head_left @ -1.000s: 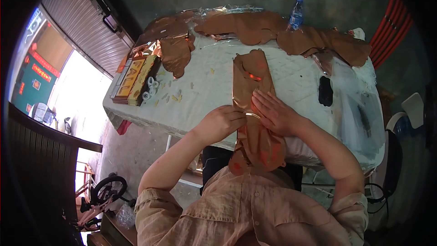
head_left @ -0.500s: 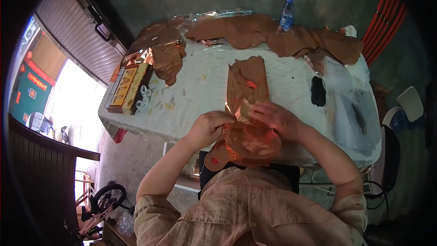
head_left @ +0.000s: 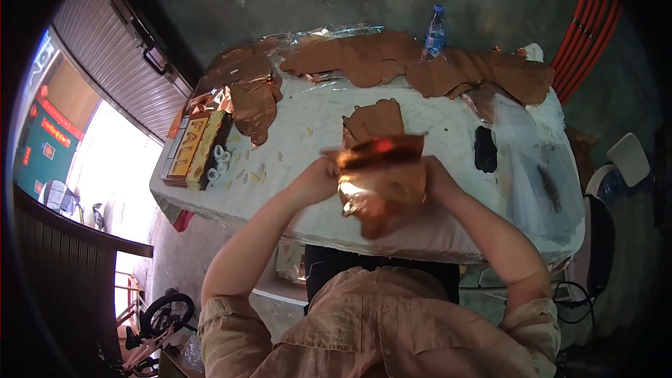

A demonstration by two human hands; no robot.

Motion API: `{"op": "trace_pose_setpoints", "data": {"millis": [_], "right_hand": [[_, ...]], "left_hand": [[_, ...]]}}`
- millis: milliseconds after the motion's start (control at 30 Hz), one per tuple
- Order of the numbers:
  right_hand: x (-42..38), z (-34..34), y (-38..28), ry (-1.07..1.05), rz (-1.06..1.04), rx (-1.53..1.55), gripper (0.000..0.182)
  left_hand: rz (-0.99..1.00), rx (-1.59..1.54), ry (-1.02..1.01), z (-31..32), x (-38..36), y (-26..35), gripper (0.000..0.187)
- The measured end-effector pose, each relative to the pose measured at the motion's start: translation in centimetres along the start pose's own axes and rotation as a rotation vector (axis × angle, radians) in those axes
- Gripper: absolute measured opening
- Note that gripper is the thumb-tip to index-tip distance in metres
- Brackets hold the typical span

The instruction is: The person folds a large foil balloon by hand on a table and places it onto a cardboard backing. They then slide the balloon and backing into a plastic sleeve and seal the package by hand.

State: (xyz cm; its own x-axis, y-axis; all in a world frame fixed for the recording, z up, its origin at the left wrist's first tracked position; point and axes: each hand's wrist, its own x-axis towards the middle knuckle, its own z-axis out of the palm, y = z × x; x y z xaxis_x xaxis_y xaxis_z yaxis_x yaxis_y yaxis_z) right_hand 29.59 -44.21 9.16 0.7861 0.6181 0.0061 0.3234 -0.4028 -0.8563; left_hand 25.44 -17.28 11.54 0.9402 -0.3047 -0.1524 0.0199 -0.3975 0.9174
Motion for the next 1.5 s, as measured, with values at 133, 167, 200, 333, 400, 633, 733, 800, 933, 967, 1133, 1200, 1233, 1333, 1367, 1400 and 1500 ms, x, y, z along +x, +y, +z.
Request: {"op": "trace_pose_setpoints", "data": {"millis": [133, 167, 200, 333, 400, 633, 733, 800, 933, 967, 1133, 1200, 1233, 1333, 1367, 1400, 1500], "right_hand": [[2.4, -0.7, 1.0, 0.208, 0.151, 0.228, 0.024], [3.0, -0.8, 1.4, 0.145, 0.215, 0.307, 0.023], [3.4, -0.9, 1.2, 0.081, 0.278, 0.387, 0.022], [4.0, -0.8, 0.1, 0.178, 0.406, 0.298, 0.021], [4.6, -1.4, 0.4, 0.113, 0.450, 0.300, 0.018], [4.7, -1.7, -0.3, 0.048, 0.593, 0.436, 0.015], [5.1, -1.5, 0.9, 0.036, 0.555, 0.381, 0.016], [5.4, -1.6, 1.3, 0.036, 0.553, 0.351, 0.015], [5.2, -1.6, 1.3, -0.014, 0.515, 0.354, 0.016], [5.0, -1.6, 1.1, -0.015, 0.515, 0.351, 0.016], [3.2, -2.5, -1.1, 0.072, 0.497, 0.607, 0.023], [2.5, -2.7, -1.4, 0.164, 0.400, 0.357, 0.028], [2.1, -2.8, -1.6, 0.259, 0.299, 0.109, 0.033], [1.5, -1.7, -2.6, 0.369, -0.114, -0.517, 0.039], [1.6, -0.9, -2.7, 0.370, -0.114, -0.516, 0.039], [1.7, 0.1, -2.7, 0.316, -0.213, -0.649, 0.042], [2.0, 1.6, -2.0, 0.177, -0.230, -0.791, 0.054]], "left_hand": [[-0.415, -0.169, -0.181, -1.8, 3.3, 1.5, 0.008], [-0.415, -0.170, -0.182, -1.9, 4.0, 1.1, 0.008], [-0.505, -0.177, -0.181, -2.0, 4.5, 1.2, 0.010], [-0.604, -0.196, -0.177, -2.3, 4.9, 1.2, 0.016], [-0.570, -0.267, -0.157, -2.4, 4.4, 0.9, 0.018], [0.064, -0.209, 0.370, 1.3, 0.5, 0.0, 0.018], [0.625, 0.633, 0.479, 2.3, -1.8, 1.0, 0.016], [0.696, 0.615, 0.420, 3.3, -2.6, 1.4, 0.022], [0.612, 0.639, 0.331, 4.2, -2.9, 0.6, 0.022], [0.623, 0.657, 0.333, 4.3, -2.9, 0.6, 0.021], [0.636, 0.688, 0.344, 4.3, -3.0, 0.6, 0.018], [0.625, 0.704, 0.338, 4.3, -3.1, 0.7, 0.017], [0.624, 0.701, 0.337, 4.4, -3.1, 0.6, 0.017], [0.623, 0.694, 0.346, 4.5, -2.9, 0.6, 0.017], [0.618, 0.692, 0.343, 4.5, -2.9, 0.6, 0.017], [0.610, 0.690, 0.342, 4.5, -3.0, 0.6, 0.017], [0.601, 0.704, 0.337, 4.4, -3.0, 0.6, 0.017]]}}
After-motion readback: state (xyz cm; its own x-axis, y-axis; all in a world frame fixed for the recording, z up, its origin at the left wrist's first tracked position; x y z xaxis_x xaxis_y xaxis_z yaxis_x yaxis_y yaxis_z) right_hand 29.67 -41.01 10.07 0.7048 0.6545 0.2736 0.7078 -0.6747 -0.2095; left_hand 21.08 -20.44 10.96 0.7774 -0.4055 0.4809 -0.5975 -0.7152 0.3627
